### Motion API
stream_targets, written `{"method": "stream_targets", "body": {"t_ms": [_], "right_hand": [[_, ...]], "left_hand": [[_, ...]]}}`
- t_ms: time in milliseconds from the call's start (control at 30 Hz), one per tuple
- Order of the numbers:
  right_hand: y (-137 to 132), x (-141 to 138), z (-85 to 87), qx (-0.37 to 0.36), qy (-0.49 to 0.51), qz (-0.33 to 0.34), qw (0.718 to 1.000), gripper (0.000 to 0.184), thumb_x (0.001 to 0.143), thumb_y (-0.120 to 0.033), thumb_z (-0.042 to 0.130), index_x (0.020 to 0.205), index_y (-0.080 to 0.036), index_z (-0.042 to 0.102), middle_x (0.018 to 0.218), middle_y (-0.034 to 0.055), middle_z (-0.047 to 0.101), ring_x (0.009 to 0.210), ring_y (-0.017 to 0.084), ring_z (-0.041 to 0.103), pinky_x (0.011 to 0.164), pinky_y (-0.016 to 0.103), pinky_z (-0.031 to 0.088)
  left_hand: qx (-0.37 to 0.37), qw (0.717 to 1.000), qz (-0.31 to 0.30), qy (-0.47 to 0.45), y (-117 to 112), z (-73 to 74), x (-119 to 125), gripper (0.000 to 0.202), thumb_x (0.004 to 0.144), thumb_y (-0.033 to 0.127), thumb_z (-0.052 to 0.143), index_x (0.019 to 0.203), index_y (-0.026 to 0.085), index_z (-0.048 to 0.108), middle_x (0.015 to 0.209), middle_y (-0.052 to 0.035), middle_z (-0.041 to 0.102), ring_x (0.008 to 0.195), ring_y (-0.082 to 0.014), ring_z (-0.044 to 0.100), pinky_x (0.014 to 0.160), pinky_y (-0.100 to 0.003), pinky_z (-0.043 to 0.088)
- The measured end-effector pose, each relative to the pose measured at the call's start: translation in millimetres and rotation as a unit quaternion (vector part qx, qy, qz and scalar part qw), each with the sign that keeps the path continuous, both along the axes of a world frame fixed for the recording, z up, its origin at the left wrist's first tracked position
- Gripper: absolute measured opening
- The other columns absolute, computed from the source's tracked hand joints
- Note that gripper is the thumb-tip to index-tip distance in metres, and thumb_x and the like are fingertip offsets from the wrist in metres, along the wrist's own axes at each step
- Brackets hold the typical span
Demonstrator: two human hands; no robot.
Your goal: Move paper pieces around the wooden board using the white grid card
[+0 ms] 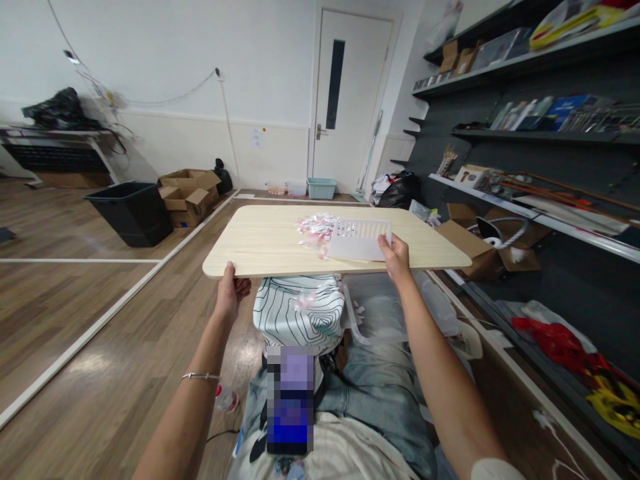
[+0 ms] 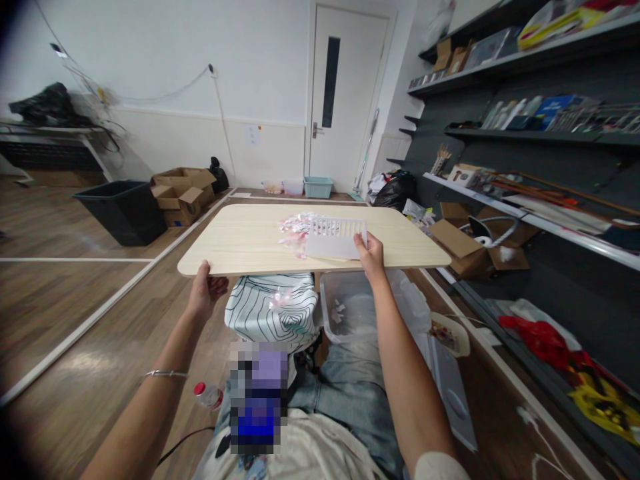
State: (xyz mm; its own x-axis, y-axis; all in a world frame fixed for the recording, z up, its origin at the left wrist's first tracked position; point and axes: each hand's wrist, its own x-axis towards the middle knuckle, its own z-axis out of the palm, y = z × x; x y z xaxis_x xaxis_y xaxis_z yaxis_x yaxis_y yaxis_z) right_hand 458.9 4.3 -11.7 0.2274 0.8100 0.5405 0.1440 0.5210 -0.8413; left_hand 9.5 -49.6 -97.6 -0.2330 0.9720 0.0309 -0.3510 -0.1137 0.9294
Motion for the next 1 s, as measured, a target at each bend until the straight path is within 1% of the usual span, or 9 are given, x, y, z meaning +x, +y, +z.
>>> {"method": "stream_targets", "body": {"t_ms": [133,300,433,533,700,800,900,1000], "right_hand": [[-6,5,0.8,-0.001,0.003,-0.001,1.0,0.058,0.08,-0.08,0.087,0.098,-0.025,0.077,0.087,0.0025,0.078,0.089,0.026,0.074,0.083,0.036,0.062],[-9,4,1.4,-0.001,0.021,0.006,1.0,0.064,0.075,-0.084,0.09,0.099,-0.026,0.076,0.087,0.0025,0.08,0.09,0.027,0.077,0.086,0.038,0.064],[-10,-1,3.1,-0.007,0.01,0.011,1.0,0.064,0.075,-0.086,0.089,0.095,-0.026,0.076,0.085,0.0024,0.078,0.089,0.027,0.076,0.082,0.037,0.064],[-11,-1,3.8,-0.01,0.006,0.016,1.0,0.063,0.076,-0.084,0.089,0.096,-0.026,0.076,0.084,0.0022,0.077,0.088,0.027,0.075,0.081,0.037,0.063],[-14,5,3.9,-0.014,0.03,0.008,0.999,0.062,0.071,-0.081,0.093,0.093,-0.026,0.076,0.08,0.0001,0.075,0.081,0.023,0.071,0.079,0.035,0.061],[-14,7,4.3,-0.011,0.039,-0.001,0.999,0.062,0.07,-0.081,0.094,0.091,-0.026,0.075,0.081,0.0001,0.075,0.081,0.022,0.07,0.08,0.034,0.061],[-16,7,5.0,-0.011,0.032,-0.012,0.999,0.061,0.073,-0.081,0.091,0.093,-0.026,0.075,0.084,0.0013,0.075,0.083,0.023,0.071,0.08,0.035,0.061],[-18,4,5.8,-0.013,0.017,-0.003,1.0,0.058,0.078,-0.08,0.088,0.098,-0.027,0.075,0.085,0.0019,0.075,0.087,0.025,0.072,0.082,0.036,0.061]], "left_hand": [[-0.004,1.0,0.004,-0.003,-1,3.0,2,0.077,0.087,0.088,0.073,0.061,0.029,0.03,0.052,0.0061,0.03,0.046,-0.0114,0.035,0.044,-0.026,0.03],[0.008,0.999,0.032,-0.011,-7,10.6,12,0.08,0.084,0.089,0.075,0.059,0.027,0.031,0.052,0.0067,0.027,0.046,-0.0092,0.03,0.044,-0.024,0.023],[0.008,0.999,0.038,-0.011,-11,16.4,17,0.082,0.08,0.09,0.077,0.057,0.027,0.031,0.052,0.0069,0.025,0.046,-0.0086,0.027,0.045,-0.023,0.023],[0.007,0.999,0.038,-0.008,-12,18.7,17,0.082,0.079,0.09,0.078,0.057,0.027,0.031,0.052,0.0073,0.025,0.046,-0.0088,0.027,0.045,-0.024,0.023],[0.011,0.999,0.037,-0.007,-12,17.9,16,0.083,0.079,0.091,0.077,0.058,0.027,0.029,0.052,0.0077,0.023,0.045,-0.009,0.026,0.044,-0.025,0.021],[0.01,0.999,0.037,-0.006,-10,15.8,15,0.082,0.081,0.09,0.076,0.059,0.028,0.027,0.051,0.0075,0.024,0.044,-0.0093,0.027,0.043,-0.026,0.021],[0.01,0.999,0.043,-0.003,-10,14.9,15,0.08,0.084,0.089,0.074,0.062,0.029,0.026,0.05,0.0072,0.026,0.044,-0.0105,0.029,0.043,-0.027,0.023],[0.017,0.999,0.048,0.002,-11,15.6,17,0.079,0.086,0.088,0.072,0.063,0.03,0.026,0.05,0.0077,0.025,0.044,-0.0109,0.028,0.043,-0.028,0.025]]}}
